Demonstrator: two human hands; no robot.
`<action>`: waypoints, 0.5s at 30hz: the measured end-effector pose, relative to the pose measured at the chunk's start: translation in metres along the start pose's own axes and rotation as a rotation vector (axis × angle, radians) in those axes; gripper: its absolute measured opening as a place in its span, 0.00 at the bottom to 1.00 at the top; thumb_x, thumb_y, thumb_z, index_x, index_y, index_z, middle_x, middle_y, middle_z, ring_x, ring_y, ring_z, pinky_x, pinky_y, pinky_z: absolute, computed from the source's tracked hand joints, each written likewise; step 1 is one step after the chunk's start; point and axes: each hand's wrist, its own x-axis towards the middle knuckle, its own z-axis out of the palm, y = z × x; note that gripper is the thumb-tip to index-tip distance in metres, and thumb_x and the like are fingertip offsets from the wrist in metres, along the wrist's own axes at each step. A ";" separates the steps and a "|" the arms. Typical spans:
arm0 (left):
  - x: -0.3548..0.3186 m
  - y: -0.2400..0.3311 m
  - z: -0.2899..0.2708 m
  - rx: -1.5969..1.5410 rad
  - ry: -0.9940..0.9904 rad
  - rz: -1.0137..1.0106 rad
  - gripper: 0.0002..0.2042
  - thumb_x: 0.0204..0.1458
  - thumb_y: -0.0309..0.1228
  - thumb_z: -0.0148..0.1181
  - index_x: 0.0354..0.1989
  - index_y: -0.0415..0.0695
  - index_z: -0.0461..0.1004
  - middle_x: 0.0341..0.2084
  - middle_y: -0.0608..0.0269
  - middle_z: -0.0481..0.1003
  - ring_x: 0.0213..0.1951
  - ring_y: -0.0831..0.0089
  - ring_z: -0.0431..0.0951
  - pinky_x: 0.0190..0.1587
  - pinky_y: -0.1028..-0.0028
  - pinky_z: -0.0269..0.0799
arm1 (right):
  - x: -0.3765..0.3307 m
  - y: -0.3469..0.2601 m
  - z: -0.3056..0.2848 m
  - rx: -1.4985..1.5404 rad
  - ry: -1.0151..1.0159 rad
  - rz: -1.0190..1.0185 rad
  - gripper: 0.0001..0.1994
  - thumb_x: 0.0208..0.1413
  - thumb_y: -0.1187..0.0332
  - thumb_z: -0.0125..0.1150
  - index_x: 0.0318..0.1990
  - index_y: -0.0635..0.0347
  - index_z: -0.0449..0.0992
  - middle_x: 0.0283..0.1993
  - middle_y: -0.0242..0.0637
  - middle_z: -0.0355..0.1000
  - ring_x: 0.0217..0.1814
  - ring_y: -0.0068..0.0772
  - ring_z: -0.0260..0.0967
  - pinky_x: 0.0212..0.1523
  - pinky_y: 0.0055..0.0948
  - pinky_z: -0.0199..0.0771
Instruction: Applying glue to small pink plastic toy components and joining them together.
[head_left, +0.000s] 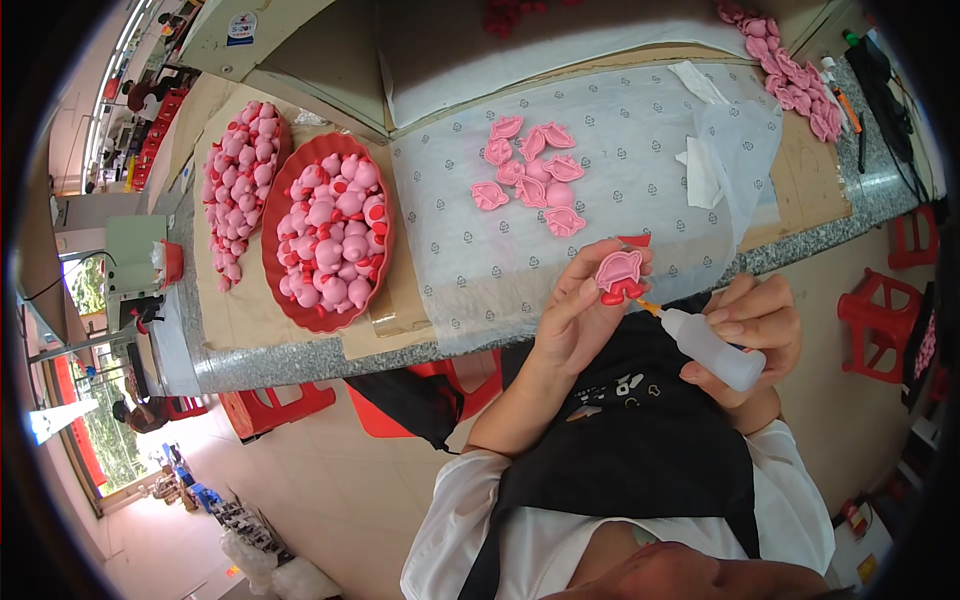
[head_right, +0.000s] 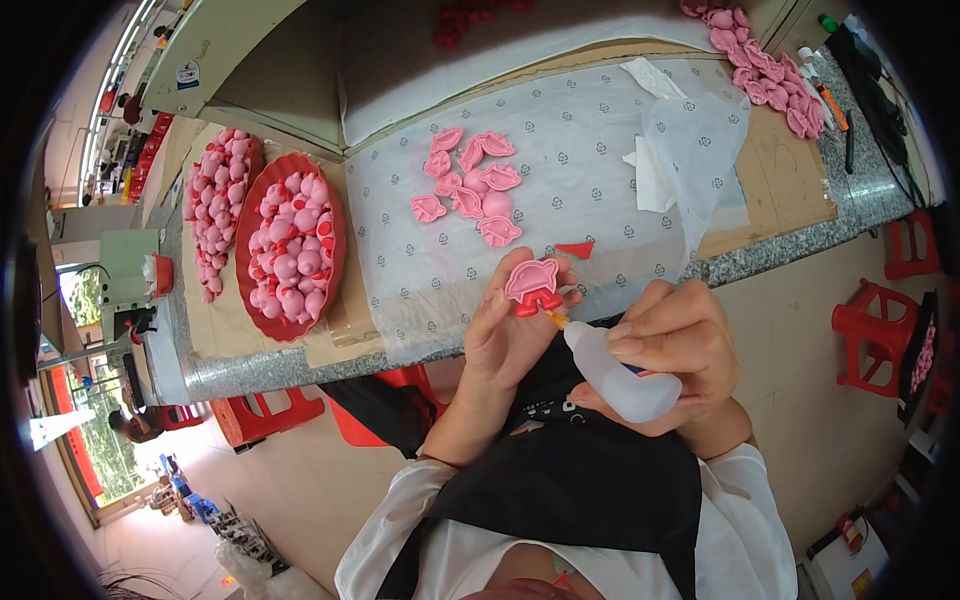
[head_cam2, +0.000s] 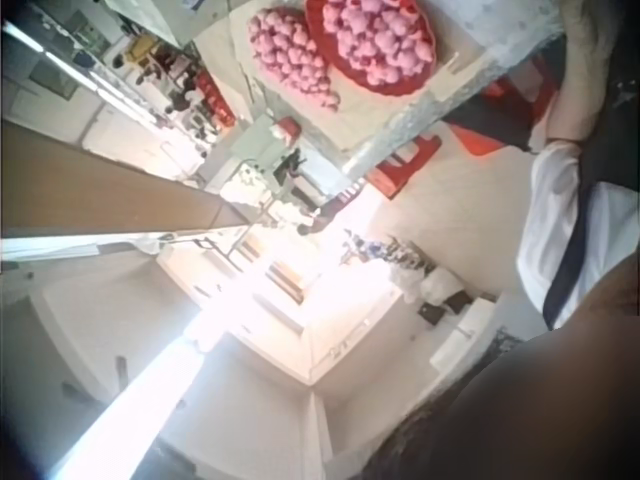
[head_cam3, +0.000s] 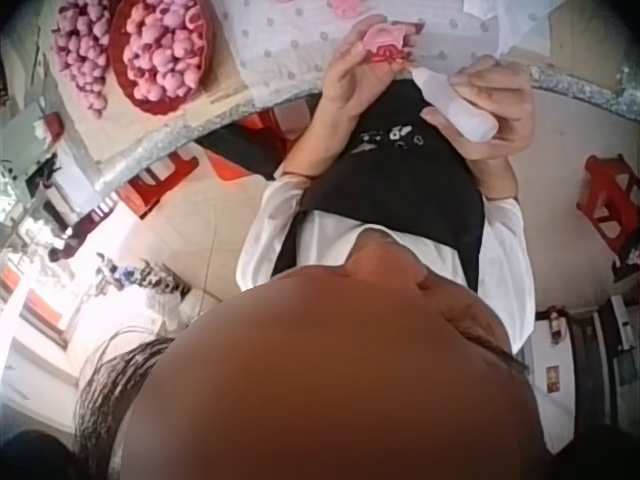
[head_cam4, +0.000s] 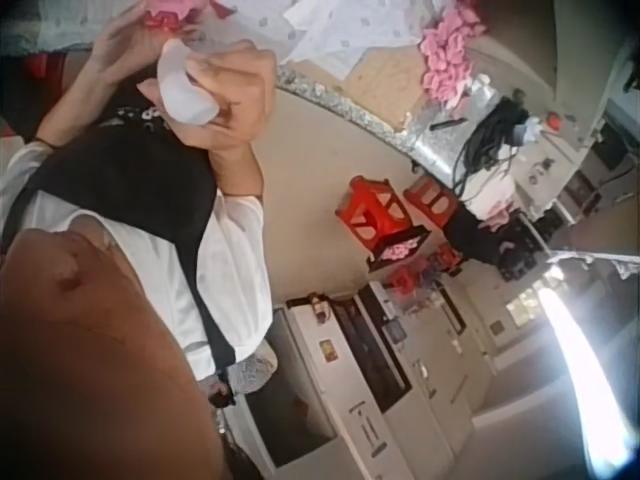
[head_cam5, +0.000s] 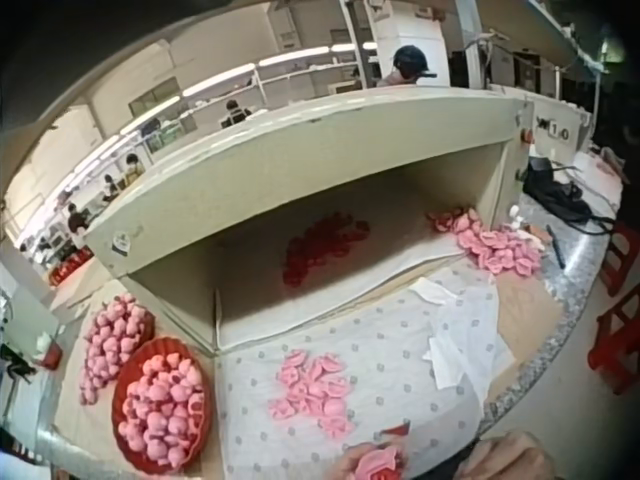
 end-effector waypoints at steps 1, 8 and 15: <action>0.000 0.000 0.000 0.000 0.000 0.000 0.19 0.46 0.33 0.49 0.47 0.41 0.59 0.47 0.51 0.60 0.48 0.66 0.62 0.49 0.69 0.57 | 0.000 0.000 0.000 0.016 0.012 -0.005 0.24 0.20 0.76 0.72 0.31 0.59 0.67 0.30 0.34 0.61 0.24 0.24 0.60 0.21 0.18 0.59; -0.002 -0.001 0.000 0.077 0.048 -0.020 0.20 0.44 0.34 0.51 0.48 0.47 0.60 0.44 0.49 0.61 0.47 0.62 0.62 0.49 0.65 0.57 | -0.001 0.002 0.003 0.016 -0.007 -0.013 0.25 0.19 0.75 0.73 0.32 0.59 0.67 0.31 0.34 0.62 0.24 0.24 0.60 0.21 0.18 0.59; -0.001 -0.001 0.001 0.105 0.044 -0.012 0.20 0.45 0.35 0.51 0.48 0.45 0.59 0.44 0.49 0.62 0.48 0.62 0.62 0.50 0.64 0.56 | 0.000 0.002 0.006 0.020 -0.012 0.002 0.25 0.19 0.75 0.73 0.32 0.59 0.66 0.31 0.35 0.61 0.23 0.24 0.60 0.21 0.18 0.59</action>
